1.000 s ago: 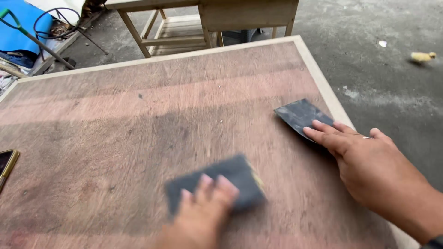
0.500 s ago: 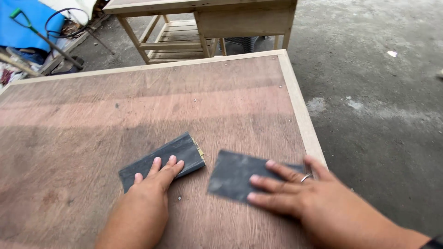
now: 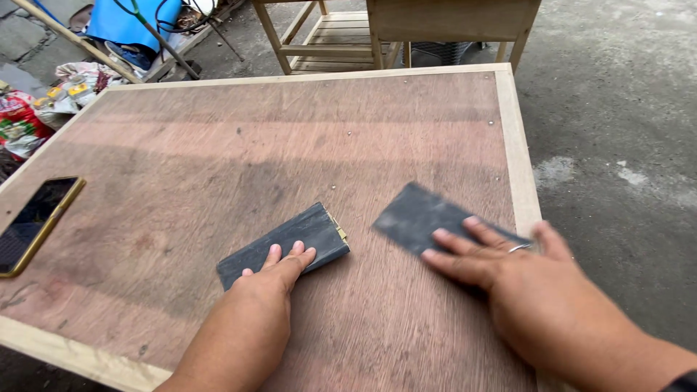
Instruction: Sanding the surface of a wooden table using sandpaper.
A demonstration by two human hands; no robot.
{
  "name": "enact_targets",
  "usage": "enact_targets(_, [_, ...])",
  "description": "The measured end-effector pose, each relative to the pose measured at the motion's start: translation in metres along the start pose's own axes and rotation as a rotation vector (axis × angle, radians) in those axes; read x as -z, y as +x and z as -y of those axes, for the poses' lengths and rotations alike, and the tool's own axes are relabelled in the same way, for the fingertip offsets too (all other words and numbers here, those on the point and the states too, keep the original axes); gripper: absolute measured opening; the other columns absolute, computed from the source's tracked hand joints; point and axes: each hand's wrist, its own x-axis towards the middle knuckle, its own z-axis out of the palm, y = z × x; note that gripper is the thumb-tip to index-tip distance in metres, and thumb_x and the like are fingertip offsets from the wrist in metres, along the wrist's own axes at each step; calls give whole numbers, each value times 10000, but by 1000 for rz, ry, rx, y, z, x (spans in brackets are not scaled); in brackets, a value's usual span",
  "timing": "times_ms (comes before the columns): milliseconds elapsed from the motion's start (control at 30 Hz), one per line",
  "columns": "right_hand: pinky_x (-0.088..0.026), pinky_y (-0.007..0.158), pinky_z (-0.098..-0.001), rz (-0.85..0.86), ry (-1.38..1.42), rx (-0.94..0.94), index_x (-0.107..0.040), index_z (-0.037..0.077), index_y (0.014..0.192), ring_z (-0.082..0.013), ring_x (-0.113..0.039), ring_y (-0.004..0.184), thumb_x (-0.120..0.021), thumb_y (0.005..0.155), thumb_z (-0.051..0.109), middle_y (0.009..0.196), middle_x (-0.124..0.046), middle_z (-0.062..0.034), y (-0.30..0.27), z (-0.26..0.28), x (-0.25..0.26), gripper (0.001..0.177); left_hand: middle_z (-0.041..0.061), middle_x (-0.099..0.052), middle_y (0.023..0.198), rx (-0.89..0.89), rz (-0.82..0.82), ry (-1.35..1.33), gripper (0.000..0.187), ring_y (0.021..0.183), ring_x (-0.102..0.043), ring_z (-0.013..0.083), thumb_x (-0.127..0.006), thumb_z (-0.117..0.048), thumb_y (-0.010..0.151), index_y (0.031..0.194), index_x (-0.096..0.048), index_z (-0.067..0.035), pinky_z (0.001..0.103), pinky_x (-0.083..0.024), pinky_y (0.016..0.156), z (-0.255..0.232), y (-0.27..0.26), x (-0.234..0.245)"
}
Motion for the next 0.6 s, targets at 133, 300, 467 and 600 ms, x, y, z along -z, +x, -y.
enact_targets(133, [-161, 1035, -791, 897, 480, -326, -458, 458, 1534, -178, -255, 1536, -459, 809, 59, 1653, -367, 148, 18, -8, 20, 828, 89, -443, 1545, -37, 39, 117, 768, 1467, -366, 287, -444, 92, 802, 1525, -485, -164, 487, -385, 1154, 13, -11, -18])
enact_targets(300, [-290, 1009, -694, 941, 363, -379, -360, 428, 1592, -227, -279, 1529, -464, 793, 119, 1692, -310, 102, 28, 13, 38, 862, 130, -257, 1683, -154, 153, 238, 802, 1524, -202, 428, -528, -34, 808, 1580, -337, -136, 674, -230, 1083, 16, -24, -47])
enact_targets(467, [-296, 1076, -658, 982, 326, -471, -374, 423, 1583, -187, -301, 1492, -447, 839, 129, 1683, -304, 128, 34, 30, 50, 803, 129, -217, 1680, -315, 355, 180, 707, 1520, -114, 456, -553, -211, 937, 1598, -305, -177, 779, -106, 1059, 62, -50, -87])
enact_targets(600, [-338, 1153, -544, 1102, 222, -587, -406, 442, 1568, -145, -337, 1517, -429, 872, 92, 1668, -328, 173, 46, 61, 63, 779, 161, -328, 1645, -503, 264, 66, 608, 1502, -211, 465, -523, -158, 959, 1556, -411, -132, 786, -134, 1060, 82, -85, -61])
